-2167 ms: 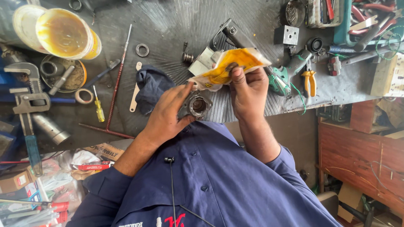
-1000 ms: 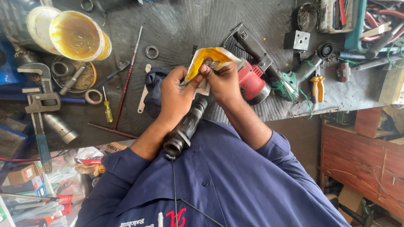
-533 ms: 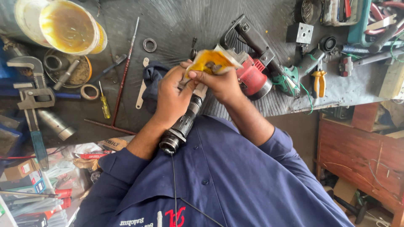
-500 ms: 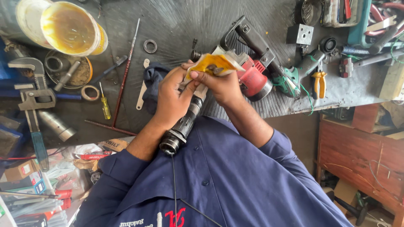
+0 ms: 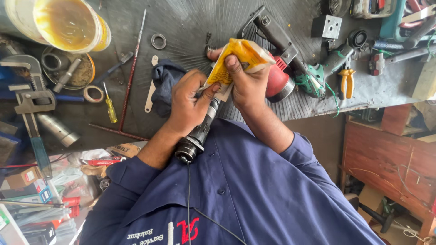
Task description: The person assembles small cylindrical metal parts, applies lubricant from a yellow container, and uses a pipe wrench to tighten a component. They handle a cylindrical housing, a small metal piece, and a cloth, then place the assembled unit on the workbench.
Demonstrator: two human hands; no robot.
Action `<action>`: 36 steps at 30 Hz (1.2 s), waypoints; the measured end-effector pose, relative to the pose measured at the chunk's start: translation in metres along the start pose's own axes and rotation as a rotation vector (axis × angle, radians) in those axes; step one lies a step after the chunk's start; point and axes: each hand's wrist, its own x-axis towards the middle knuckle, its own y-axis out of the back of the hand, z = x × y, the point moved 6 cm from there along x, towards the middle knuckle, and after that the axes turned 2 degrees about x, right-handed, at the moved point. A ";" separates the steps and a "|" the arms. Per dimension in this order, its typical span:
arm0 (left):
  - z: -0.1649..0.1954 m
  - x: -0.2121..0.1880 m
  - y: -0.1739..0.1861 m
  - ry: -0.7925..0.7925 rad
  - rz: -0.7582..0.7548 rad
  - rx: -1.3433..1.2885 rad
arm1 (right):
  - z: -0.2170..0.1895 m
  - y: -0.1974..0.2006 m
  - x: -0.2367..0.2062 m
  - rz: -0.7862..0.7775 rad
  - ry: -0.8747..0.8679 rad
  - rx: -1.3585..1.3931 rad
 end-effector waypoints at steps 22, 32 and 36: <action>-0.043 -0.015 -0.002 0.207 0.090 -0.404 | 0.014 0.010 -0.020 -0.209 0.023 -0.584; -0.045 -0.015 -0.010 0.331 0.044 -0.734 | 0.006 0.003 -0.015 -0.327 0.101 -0.603; -0.046 -0.011 -0.011 0.350 0.002 -0.746 | -0.004 -0.003 -0.006 -0.373 0.058 -0.680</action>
